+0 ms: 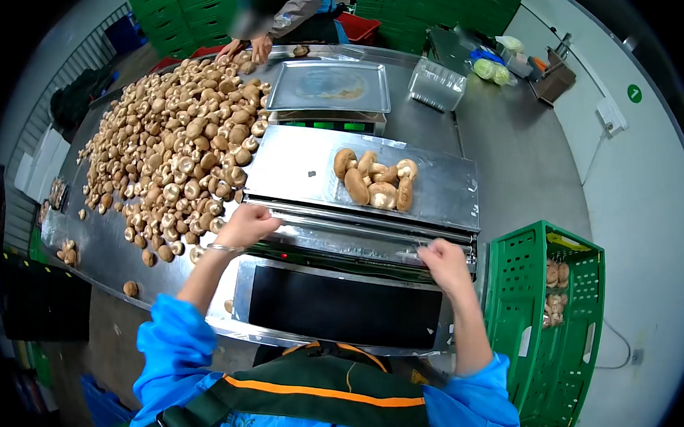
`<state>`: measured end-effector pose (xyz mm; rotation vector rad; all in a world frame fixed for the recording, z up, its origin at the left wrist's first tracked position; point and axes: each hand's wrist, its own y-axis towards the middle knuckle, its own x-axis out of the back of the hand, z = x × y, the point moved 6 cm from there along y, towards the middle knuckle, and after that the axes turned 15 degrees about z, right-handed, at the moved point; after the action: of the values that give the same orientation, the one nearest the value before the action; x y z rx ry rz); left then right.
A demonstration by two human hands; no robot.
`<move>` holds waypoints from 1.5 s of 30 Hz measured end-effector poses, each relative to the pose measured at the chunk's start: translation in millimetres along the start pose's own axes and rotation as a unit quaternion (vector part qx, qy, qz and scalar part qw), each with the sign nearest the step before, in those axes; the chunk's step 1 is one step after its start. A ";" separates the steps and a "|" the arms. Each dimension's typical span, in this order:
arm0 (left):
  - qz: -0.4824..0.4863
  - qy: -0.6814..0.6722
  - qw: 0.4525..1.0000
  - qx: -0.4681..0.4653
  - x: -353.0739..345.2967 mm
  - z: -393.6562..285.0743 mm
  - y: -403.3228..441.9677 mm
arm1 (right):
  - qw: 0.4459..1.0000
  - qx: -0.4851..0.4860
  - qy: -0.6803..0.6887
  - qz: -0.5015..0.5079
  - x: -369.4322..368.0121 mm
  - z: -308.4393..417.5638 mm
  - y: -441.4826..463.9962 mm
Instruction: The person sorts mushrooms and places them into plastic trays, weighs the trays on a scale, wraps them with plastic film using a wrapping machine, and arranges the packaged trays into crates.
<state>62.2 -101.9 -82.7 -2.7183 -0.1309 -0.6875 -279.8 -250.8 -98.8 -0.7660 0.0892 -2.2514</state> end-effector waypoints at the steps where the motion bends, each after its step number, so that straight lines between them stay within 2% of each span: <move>1: 0.031 -0.123 0.991 0.051 6.6 -3.3 -17.1 | 0.948 -0.100 0.294 0.074 -2.8 13.0 -27.8; 2: 0.063 -0.246 0.962 0.105 3.0 -8.4 -41.7 | 0.876 -0.101 0.467 0.059 -3.9 8.6 -46.6; 3: 0.077 -0.340 0.930 0.118 -7.2 -11.0 -62.6 | 0.817 -0.103 0.559 0.099 -10.3 0.4 -62.7; 4: 0.088 -0.429 0.889 0.130 -19.6 -9.3 -80.8 | 0.676 -0.086 0.711 0.174 -24.4 -15.3 -77.1; 5: 0.147 -0.599 0.779 0.115 -39.3 -7.0 -96.9 | 0.564 -0.048 0.798 0.207 -28.7 4.5 -88.1; 6: 0.198 -0.741 0.635 0.092 -49.0 -12.1 -103.9 | 0.520 0.043 0.811 0.266 -16.7 37.5 -88.1; 7: 0.252 -0.721 0.645 -0.028 -35.7 -39.7 -93.6 | 0.469 0.133 0.813 0.317 -4.9 62.1 -89.2; 9: 0.343 -0.653 0.626 -0.255 -7.4 -114.9 -76.0 | 0.564 0.298 0.711 0.296 48.6 78.1 -65.0; 10: 0.300 -0.607 0.644 -0.357 11.0 -135.8 -54.7 | 0.534 0.313 0.718 0.318 66.9 121.8 -40.8; 12: 0.199 -0.574 0.688 -0.397 44.5 -171.8 8.9 | 0.577 0.357 0.717 0.159 109.8 133.7 30.8; 13: 0.123 -0.545 0.728 -0.397 55.2 -161.2 59.5 | 0.654 0.327 0.680 0.047 109.2 144.1 67.4; 14: 0.081 -0.442 0.787 -0.422 58.8 -139.9 109.3 | 0.714 0.296 0.631 -0.068 108.2 147.4 98.7; 15: -0.017 -0.373 0.865 -0.336 49.2 -127.5 143.3 | 0.810 0.338 0.478 -0.029 109.9 120.4 139.2; 16: -0.020 -0.098 0.950 -0.295 39.9 -116.9 167.6 | 0.943 0.272 0.059 -0.182 99.5 96.5 165.1; 17: 0.010 -0.127 0.953 -0.276 17.1 -95.8 195.3 | 0.955 0.252 -0.094 -0.128 78.2 88.9 181.9; 18: 0.008 -0.010 0.961 -0.277 -0.4 -79.1 205.9 | 0.980 0.080 -0.180 0.032 51.9 66.9 201.3; 19: 0.066 0.046 0.969 -0.233 -18.1 -58.9 217.2 | 0.951 0.176 -0.247 0.054 30.8 37.8 217.3; 20: 0.115 -0.029 0.963 -0.241 -26.1 -59.1 208.0 | 0.988 0.096 -0.099 0.064 33.5 45.4 201.8; 21: 0.147 -0.028 0.964 -0.219 -29.5 -59.3 201.4 | 0.989 0.083 -0.030 0.120 30.5 42.3 193.5; 23: 0.225 -0.082 0.956 -0.168 -29.2 -65.8 177.1 | 0.971 0.015 0.130 0.198 24.9 38.2 166.8; 24: 0.327 -0.188 0.919 -0.112 -33.6 -59.9 172.4 | 0.953 -0.031 0.213 0.214 26.8 44.4 151.1; 26: 0.362 -0.227 0.901 -0.075 -27.8 -69.4 143.9 | 0.918 -0.058 0.300 0.252 19.8 49.4 126.4; 28: 0.361 -0.218 0.905 -0.061 -23.3 -76.2 124.3 | 0.897 -0.100 0.336 0.268 12.7 50.1 108.6; 32: 0.364 -0.211 0.904 -0.069 -26.0 -91.0 76.4 | 0.907 -0.067 0.317 0.268 10.2 62.0 74.0; 33: 0.364 -0.206 0.906 -0.067 -24.4 -97.1 60.5 | 0.900 -0.050 0.344 0.262 9.9 70.1 55.3; 36: 0.364 -0.117 0.920 -0.088 -20.7 -118.0 2.3 | 0.933 0.007 0.263 0.244 5.7 95.1 -6.4; 38: 0.407 -0.155 0.897 -0.078 -29.1 -112.5 -30.7 | 0.942 0.052 0.220 0.248 -0.8 106.5 -53.7; 39: 0.429 -0.174 0.884 -0.068 -33.6 -106.0 -46.9 | 0.932 0.067 0.240 0.263 -9.6 112.2 -73.9; 40: 0.451 -0.191 0.870 -0.057 -37.8 -99.3 -63.3 | 0.924 0.050 0.254 0.281 -18.6 104.5 -87.7; 41: 0.457 -0.182 0.870 -0.040 -39.4 -91.7 -77.0 | 0.912 -0.010 0.294 0.286 -28.1 85.0 -96.3; 42: 0.496 -0.267 0.826 0.009 -45.6 -68.6 -85.3 | 0.896 -0.069 0.331 0.290 -40.0 63.2 -100.0; 44: 0.510 -0.302 0.804 0.051 -58.1 -11.8 -87.1 | 0.882 -0.079 0.368 0.284 -69.9 40.0 -88.8; 45: 0.500 -0.284 0.817 0.036 -68.5 17.3 -83.6 | 0.889 -0.089 0.346 0.286 -78.5 31.9 -82.6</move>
<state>-4.4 -18.0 -104.9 -2.3233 1.0313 0.4269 -271.7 -133.2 -88.4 0.0354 0.7675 -1.8387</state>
